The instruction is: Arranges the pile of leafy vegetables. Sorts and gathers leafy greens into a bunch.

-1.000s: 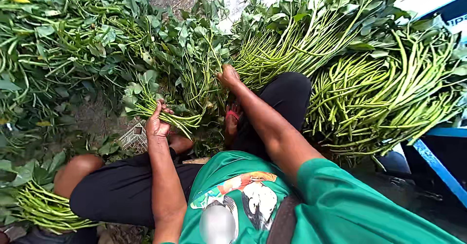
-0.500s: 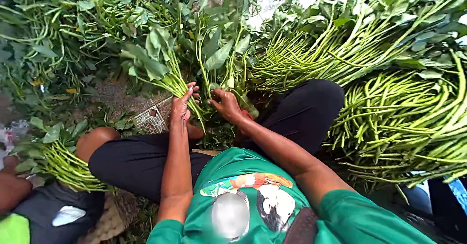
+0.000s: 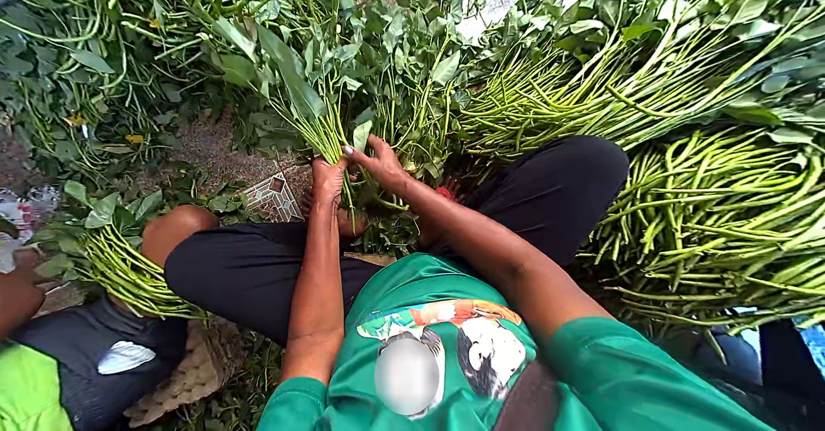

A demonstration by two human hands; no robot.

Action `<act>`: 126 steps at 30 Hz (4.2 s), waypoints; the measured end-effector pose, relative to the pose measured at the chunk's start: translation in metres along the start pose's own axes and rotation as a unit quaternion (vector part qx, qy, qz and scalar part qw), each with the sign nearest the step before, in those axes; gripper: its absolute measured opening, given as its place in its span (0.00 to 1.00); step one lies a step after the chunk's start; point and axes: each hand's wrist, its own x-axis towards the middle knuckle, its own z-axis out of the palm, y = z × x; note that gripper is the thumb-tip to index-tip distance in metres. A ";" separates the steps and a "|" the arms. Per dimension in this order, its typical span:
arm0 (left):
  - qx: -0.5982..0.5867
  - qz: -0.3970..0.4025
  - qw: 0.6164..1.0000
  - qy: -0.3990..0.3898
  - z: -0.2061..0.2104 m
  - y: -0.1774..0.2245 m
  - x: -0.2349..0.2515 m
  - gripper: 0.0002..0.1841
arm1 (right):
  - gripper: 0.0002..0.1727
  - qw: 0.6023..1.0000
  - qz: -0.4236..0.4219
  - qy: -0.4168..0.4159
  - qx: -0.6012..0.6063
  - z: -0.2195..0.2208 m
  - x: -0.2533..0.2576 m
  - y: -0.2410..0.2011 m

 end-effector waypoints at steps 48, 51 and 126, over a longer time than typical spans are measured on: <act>-0.071 -0.055 0.996 0.013 -0.005 0.012 0.001 0.10 | 0.10 0.991 -0.122 -0.049 -0.026 -0.010 0.009 -0.002; -0.102 -0.050 0.992 0.045 -0.018 0.007 0.011 0.07 | 0.13 0.980 -0.090 -0.160 -0.070 -0.018 -0.001 -0.001; -0.343 0.009 0.933 -0.109 -0.064 0.000 0.011 0.11 | 0.11 0.912 -0.324 -0.106 -0.230 -0.019 -0.105 -0.002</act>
